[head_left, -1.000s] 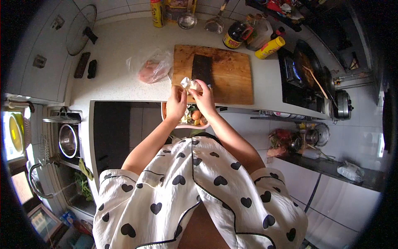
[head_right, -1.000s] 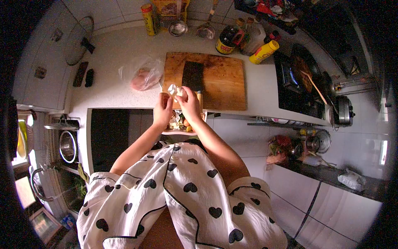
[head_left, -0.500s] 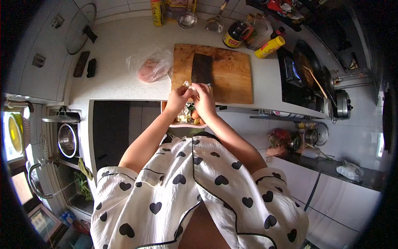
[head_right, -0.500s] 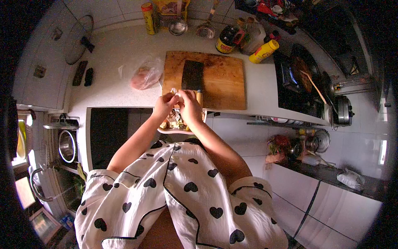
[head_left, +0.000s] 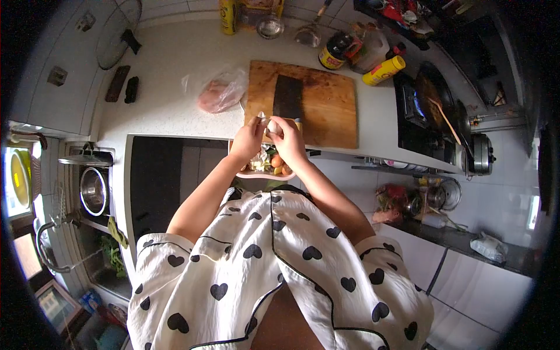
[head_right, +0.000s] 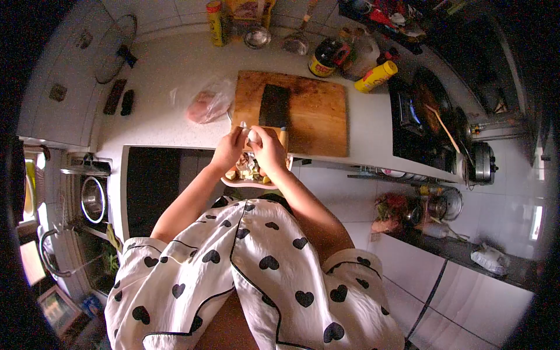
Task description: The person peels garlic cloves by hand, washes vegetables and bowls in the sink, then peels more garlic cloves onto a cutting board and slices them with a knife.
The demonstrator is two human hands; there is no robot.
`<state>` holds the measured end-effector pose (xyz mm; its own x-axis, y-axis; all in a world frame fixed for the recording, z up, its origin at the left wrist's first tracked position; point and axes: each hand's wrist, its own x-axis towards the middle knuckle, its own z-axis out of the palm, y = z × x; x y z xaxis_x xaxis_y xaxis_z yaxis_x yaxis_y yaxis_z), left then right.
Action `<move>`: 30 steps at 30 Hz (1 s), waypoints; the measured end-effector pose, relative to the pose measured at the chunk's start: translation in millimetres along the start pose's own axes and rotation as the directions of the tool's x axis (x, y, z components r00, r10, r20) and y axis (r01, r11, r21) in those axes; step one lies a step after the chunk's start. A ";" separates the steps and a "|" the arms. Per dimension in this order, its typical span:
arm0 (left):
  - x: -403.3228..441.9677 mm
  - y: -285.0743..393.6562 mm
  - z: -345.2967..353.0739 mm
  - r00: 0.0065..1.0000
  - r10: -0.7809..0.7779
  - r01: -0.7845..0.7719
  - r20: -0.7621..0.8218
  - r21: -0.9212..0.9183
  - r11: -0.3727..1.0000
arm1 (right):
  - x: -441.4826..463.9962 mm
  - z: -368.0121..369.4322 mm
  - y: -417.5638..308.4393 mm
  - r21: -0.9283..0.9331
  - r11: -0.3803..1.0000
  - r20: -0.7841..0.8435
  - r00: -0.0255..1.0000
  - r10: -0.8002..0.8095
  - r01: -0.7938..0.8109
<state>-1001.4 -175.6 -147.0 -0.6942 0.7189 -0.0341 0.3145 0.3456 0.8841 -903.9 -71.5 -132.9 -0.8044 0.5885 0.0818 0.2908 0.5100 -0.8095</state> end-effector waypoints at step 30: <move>-3.1 29.5 -15.7 0.979 0.181 -0.194 0.093 0.153 0.969 | 10.4 -16.8 16.6 0.267 0.944 0.227 0.964 0.136 -0.196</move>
<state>-1000.2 -177.1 -113.5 -0.5628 0.8223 0.0835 0.5383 0.2880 0.7920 -898.7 -46.3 -135.8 -0.8538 0.4943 -0.1636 0.2941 0.1985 -0.9349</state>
